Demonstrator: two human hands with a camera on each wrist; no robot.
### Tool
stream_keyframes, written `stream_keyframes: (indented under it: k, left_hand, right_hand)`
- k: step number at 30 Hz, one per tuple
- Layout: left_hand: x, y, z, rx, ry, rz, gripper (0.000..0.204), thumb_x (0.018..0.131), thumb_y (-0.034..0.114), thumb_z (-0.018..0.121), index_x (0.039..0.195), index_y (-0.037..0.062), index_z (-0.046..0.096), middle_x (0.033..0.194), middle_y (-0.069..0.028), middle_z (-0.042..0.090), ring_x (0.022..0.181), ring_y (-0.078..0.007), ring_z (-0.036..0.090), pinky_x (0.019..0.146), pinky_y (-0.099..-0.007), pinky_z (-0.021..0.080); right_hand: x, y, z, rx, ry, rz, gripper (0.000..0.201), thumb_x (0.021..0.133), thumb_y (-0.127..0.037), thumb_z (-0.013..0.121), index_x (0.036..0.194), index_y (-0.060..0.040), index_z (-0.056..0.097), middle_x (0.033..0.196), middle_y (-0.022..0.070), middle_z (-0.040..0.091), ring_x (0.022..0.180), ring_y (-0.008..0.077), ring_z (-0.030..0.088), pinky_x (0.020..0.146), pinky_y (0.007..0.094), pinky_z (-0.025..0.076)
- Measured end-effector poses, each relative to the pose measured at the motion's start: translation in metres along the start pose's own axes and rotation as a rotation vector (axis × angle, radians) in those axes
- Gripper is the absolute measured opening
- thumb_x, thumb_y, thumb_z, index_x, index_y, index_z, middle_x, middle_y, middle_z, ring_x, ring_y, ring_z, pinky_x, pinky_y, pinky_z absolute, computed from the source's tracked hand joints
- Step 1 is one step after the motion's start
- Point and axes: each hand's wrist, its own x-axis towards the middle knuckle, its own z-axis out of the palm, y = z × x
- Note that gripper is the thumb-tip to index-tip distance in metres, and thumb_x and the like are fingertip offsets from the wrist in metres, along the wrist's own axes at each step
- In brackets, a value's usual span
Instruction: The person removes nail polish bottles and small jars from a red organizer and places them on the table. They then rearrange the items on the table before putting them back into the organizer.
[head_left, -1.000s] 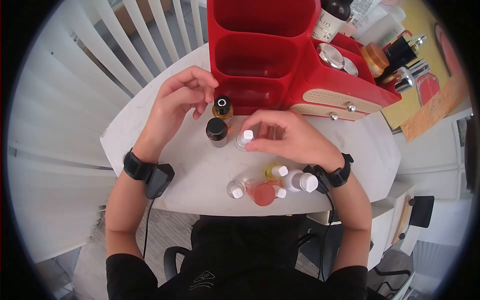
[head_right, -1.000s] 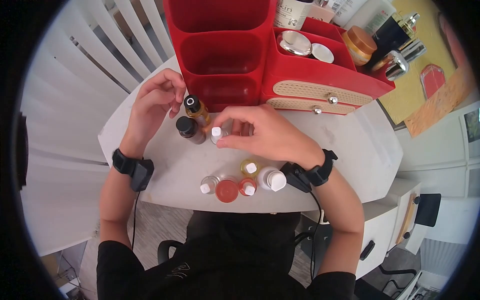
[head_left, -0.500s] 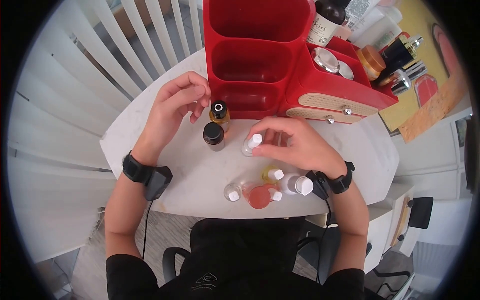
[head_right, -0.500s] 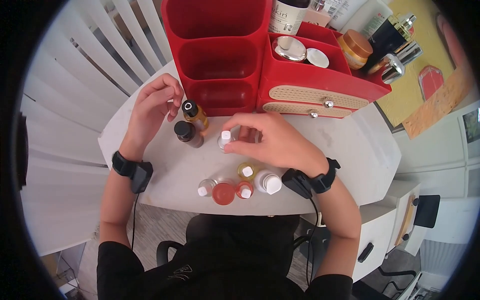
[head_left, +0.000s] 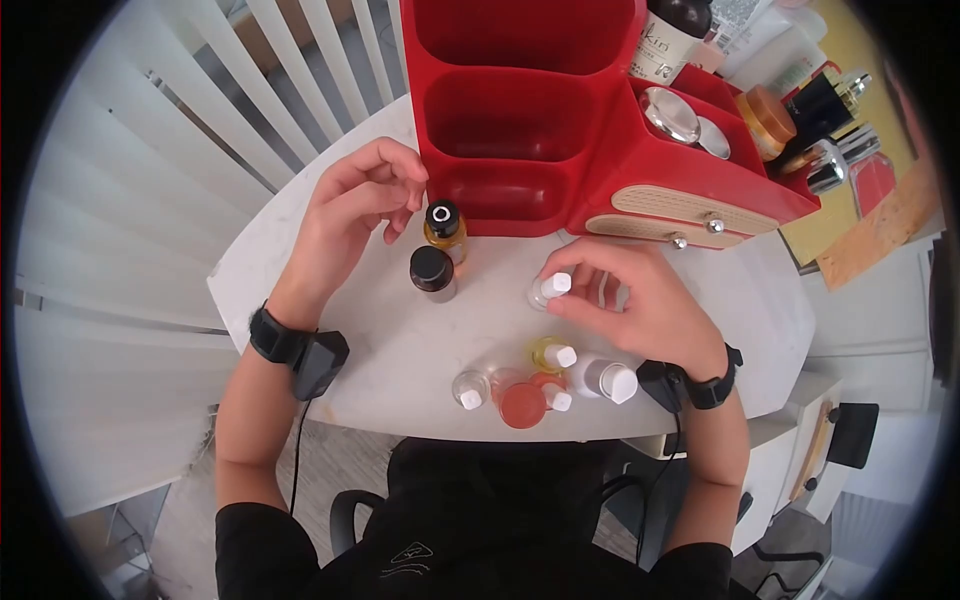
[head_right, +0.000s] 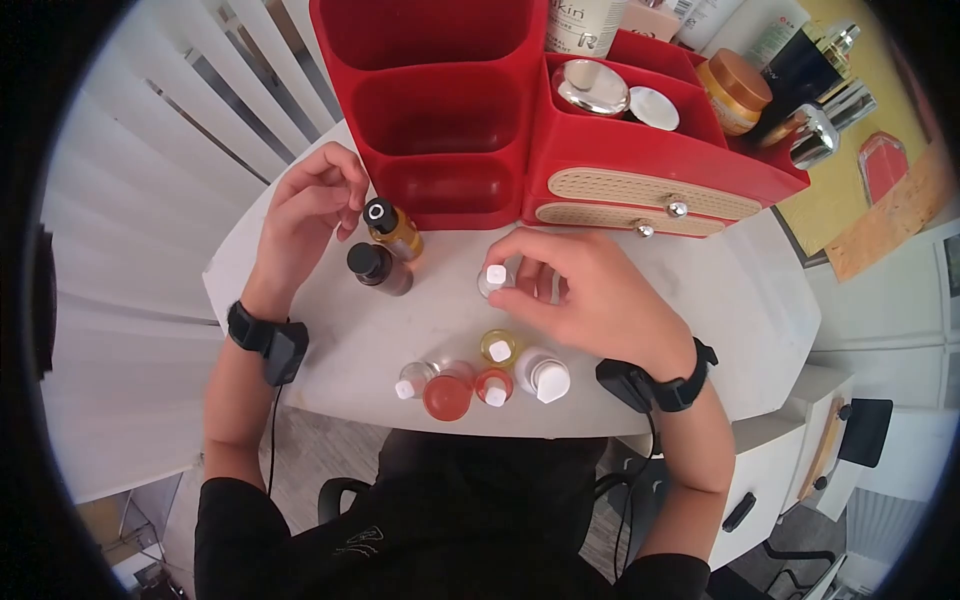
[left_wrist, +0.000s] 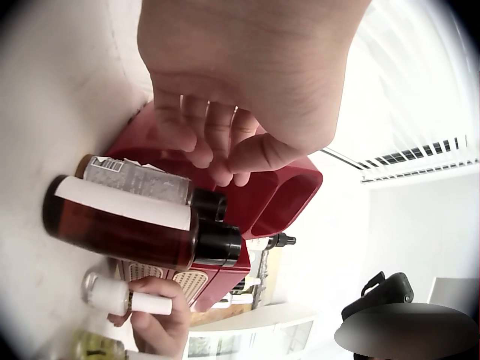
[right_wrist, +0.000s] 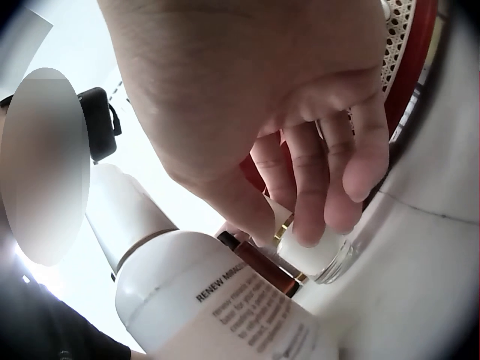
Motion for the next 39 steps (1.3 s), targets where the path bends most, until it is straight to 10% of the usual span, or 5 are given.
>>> stream_keyframes:
  k: [39]
  left_hand:
    - [0.002, 0.0, -0.003, 0.01, -0.02, 0.029, 0.037, 0.08, 0.004, 0.051, 0.111, 0.0065, 0.072, 0.092, -0.0012, 0.067, 0.078, -0.0106, 0.056, 0.066, -0.0262, 0.043]
  right_hand:
    - [0.007, 0.013, 0.004, 0.173, -0.168, -0.121, 0.025, 0.105, -0.008, 0.072, 0.128, -0.0068, 0.083, 0.109, 0.0082, 0.078, 0.096, 0.0196, 0.072, 0.084, 0.0339, 0.056]
